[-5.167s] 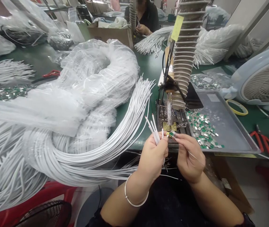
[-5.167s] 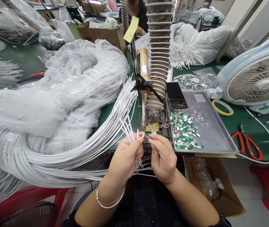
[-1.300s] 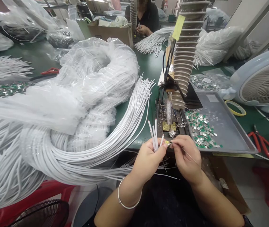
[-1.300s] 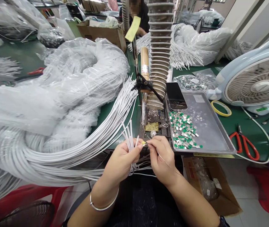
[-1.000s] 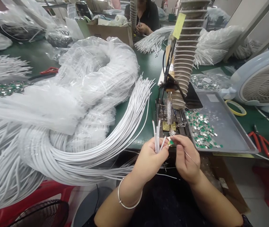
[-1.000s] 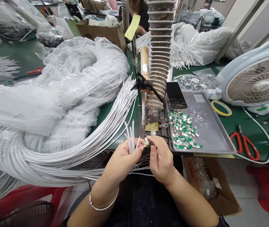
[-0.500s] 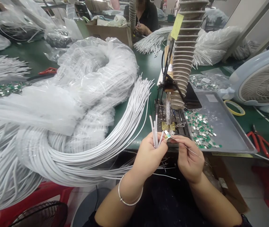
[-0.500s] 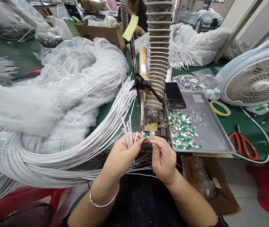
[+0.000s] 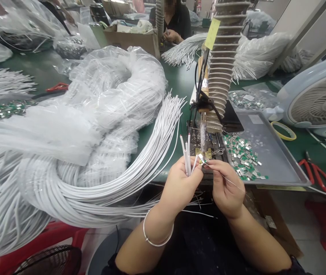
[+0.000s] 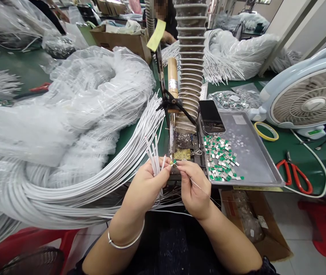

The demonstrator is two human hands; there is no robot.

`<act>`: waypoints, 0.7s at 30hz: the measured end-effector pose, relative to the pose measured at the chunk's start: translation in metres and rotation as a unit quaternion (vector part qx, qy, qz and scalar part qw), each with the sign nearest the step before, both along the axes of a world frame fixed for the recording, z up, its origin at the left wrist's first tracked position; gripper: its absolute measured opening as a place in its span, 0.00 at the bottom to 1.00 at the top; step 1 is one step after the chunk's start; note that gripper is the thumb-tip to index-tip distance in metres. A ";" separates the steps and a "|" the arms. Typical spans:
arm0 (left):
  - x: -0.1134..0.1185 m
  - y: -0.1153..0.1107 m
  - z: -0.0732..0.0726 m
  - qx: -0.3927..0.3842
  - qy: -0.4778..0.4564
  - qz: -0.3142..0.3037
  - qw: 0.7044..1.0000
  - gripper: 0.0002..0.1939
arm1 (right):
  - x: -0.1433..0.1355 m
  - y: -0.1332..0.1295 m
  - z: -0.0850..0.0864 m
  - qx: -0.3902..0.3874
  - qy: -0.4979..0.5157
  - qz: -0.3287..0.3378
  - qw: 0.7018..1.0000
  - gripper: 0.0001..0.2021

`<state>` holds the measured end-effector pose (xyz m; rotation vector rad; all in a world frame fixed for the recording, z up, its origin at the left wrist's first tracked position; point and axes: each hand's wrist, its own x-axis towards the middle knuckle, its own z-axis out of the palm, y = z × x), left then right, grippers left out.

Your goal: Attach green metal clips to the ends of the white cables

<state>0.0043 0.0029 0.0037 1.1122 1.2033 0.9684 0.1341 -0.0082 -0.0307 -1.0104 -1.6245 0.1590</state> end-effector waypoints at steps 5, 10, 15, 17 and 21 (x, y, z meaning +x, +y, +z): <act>0.000 0.001 0.001 0.003 0.001 0.004 1.000 0.07 | 0.000 0.000 -0.001 -0.006 -0.002 -0.001 1.000 0.12; 0.001 0.001 0.004 0.001 -0.001 0.007 1.000 0.06 | 0.001 0.000 0.000 -0.009 0.004 -0.002 1.000 0.12; 0.000 0.001 0.006 0.003 -0.012 0.006 1.000 0.06 | 0.001 0.000 0.001 -0.004 0.004 0.002 1.000 0.12; 0.000 0.001 0.006 0.002 -0.017 0.007 1.000 0.05 | 0.000 0.000 0.001 -0.007 0.001 0.000 1.000 0.12; 0.000 0.001 0.007 0.000 -0.018 0.011 1.000 0.05 | -0.001 0.001 0.004 -0.004 -0.006 -0.007 1.000 0.11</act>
